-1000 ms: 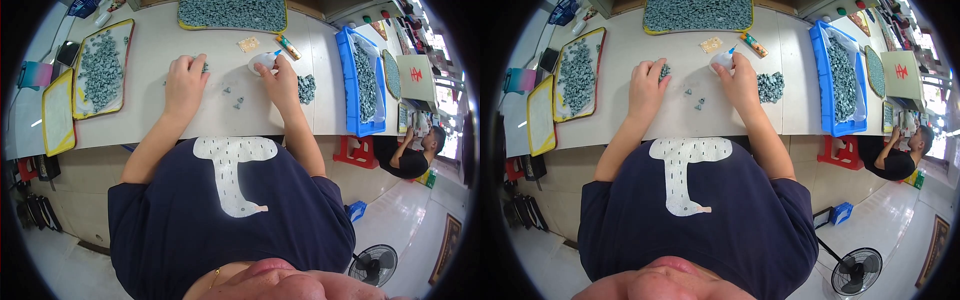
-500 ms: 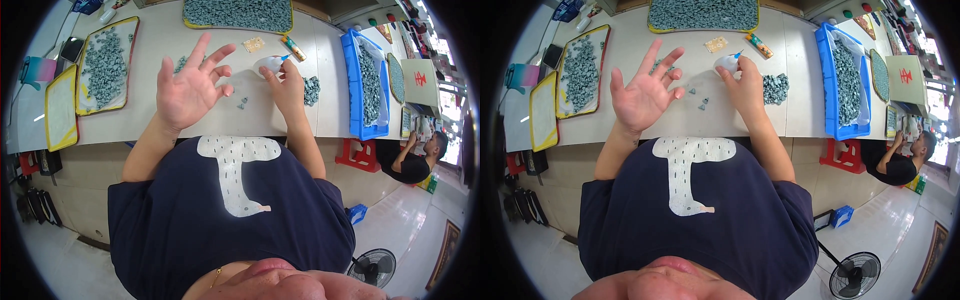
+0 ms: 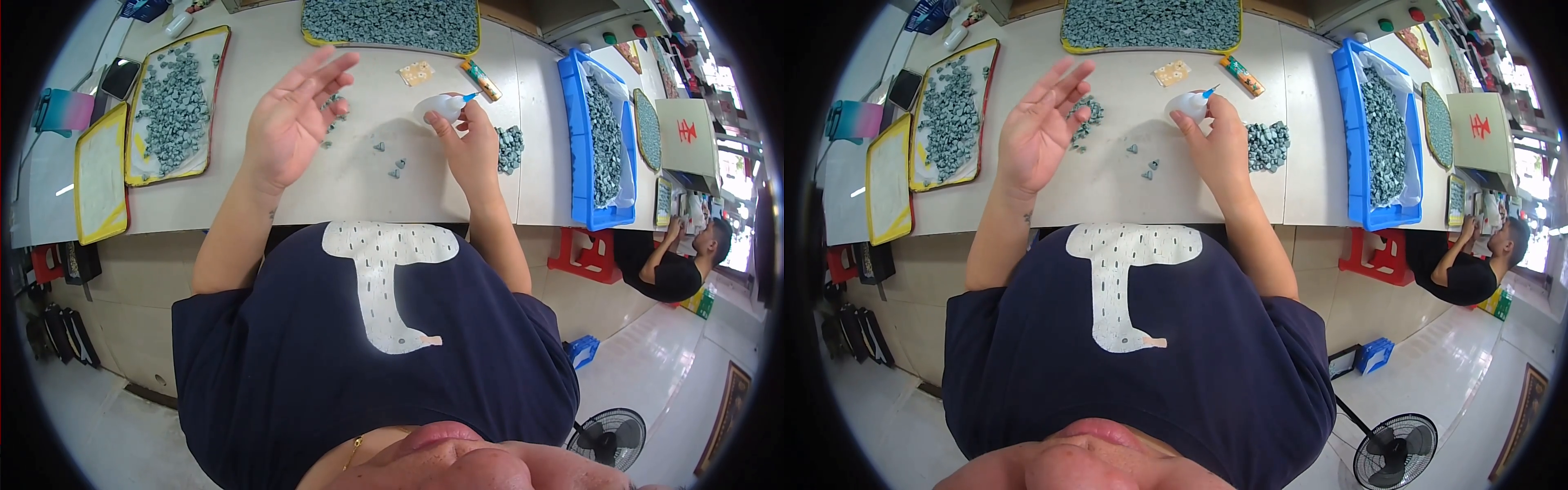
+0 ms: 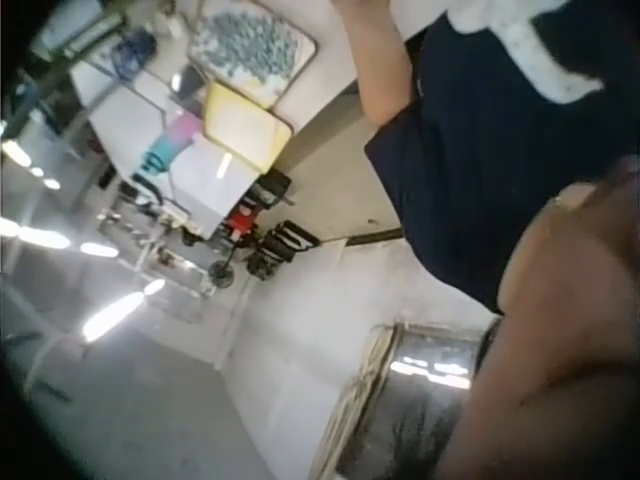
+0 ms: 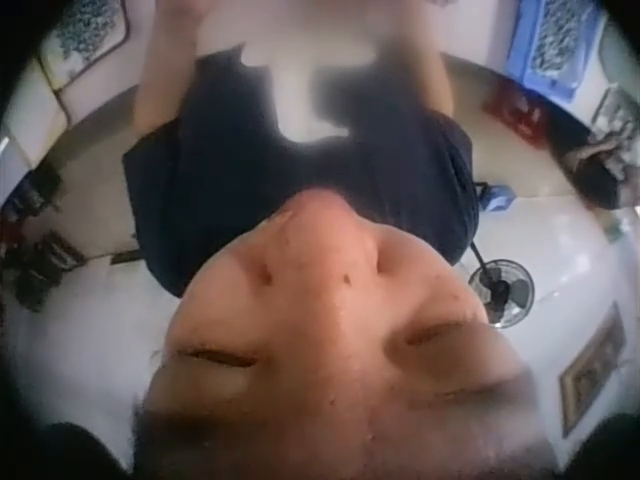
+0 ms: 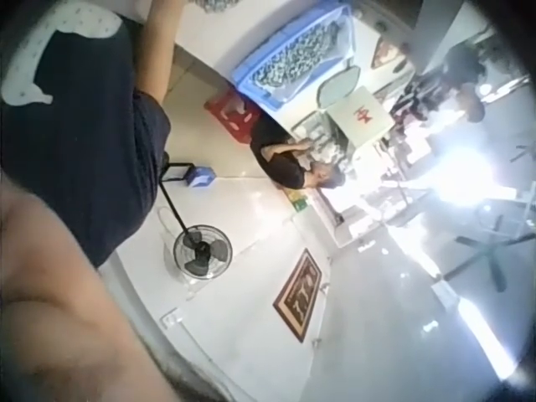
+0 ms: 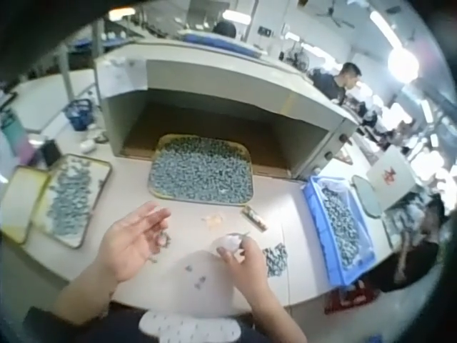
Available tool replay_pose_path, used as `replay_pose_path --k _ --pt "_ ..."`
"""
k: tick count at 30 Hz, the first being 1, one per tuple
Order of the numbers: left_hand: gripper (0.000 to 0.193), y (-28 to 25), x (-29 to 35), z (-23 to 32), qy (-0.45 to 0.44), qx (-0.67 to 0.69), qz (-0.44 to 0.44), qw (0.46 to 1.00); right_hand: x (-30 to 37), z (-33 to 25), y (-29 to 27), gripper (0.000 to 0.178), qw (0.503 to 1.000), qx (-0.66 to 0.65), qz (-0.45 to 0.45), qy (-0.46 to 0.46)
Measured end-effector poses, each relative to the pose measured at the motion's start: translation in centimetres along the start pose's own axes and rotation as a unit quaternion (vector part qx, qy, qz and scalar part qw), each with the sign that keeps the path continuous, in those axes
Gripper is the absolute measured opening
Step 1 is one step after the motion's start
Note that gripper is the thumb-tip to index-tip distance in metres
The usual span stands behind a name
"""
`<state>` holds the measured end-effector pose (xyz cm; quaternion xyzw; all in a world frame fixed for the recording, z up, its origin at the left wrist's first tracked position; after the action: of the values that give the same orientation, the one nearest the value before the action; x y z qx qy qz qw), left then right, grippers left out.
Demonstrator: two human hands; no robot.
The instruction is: Applying glue to small green plastic parts and assembling them into larger components.
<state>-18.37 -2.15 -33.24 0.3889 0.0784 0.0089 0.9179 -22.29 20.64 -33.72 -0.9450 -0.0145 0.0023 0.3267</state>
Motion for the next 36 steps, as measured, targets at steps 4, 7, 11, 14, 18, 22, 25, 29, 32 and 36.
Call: replay_pose_path --k 4,7,11,14,18,22,25,29,32,36 --pt "0.039 -1.0 -0.7 1.0 0.061 -0.105 0.022 0.992 0.2 -0.1 -0.2 0.041 1.000 0.011 -0.012 0.014" --pt "0.033 -0.6 -0.9 1.7 0.147 -0.355 -0.026 0.923 0.2 -0.4 -0.3 0.040 1.000 0.012 -0.010 -0.003" --pt "0.027 1.1 0.0 0.7 0.244 -0.738 -0.149 0.611 0.3 -0.6 -0.3 0.039 1.000 0.007 -0.008 -0.007" --pt "0.024 1.1 0.3 -0.6 0.235 -0.807 -0.196 0.505 0.3 -0.6 -0.2 0.039 1.000 0.010 -0.007 -0.015" --pt "0.018 0.5 0.2 -1.5 0.212 -0.810 -0.223 0.499 0.3 -0.7 -0.2 0.037 1.000 0.015 -0.007 -0.019" --pt "0.008 1.1 0.4 -1.8 0.243 -0.806 -0.249 0.479 0.6 -1.1 -0.1 0.037 1.000 0.007 -0.012 -0.020" --pt "0.004 1.4 0.4 -2.5 0.237 -0.814 -0.283 0.449 0.8 -1.4 -0.1 0.037 1.000 0.006 -0.014 -0.021" --pt "0.010 1.3 0.9 -2.7 0.272 -0.818 -0.270 0.428 1.1 -1.6 -0.2 0.037 1.000 0.003 -0.013 -0.024" --pt "0.007 1.4 0.7 -2.0 0.285 -0.806 -0.257 0.452 1.2 -1.8 -0.2 0.037 0.999 -0.012 -0.005 -0.033" --pt "0.007 1.0 0.5 -0.5 0.274 -0.780 -0.248 0.504 1.3 -1.9 -0.2 0.037 0.999 -0.008 -0.011 -0.034"
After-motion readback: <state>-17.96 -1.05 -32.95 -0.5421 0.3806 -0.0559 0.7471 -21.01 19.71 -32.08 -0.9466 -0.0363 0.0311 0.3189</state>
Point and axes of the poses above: each hand's wrist, its own x-axis away from the middle knuckle, its own y-axis out of the palm, z = x × y, the point moved 6 cm from there along -x, towards the middle knuckle, and after that the axes turned 12 degrees about y, right-handed, at the moved point
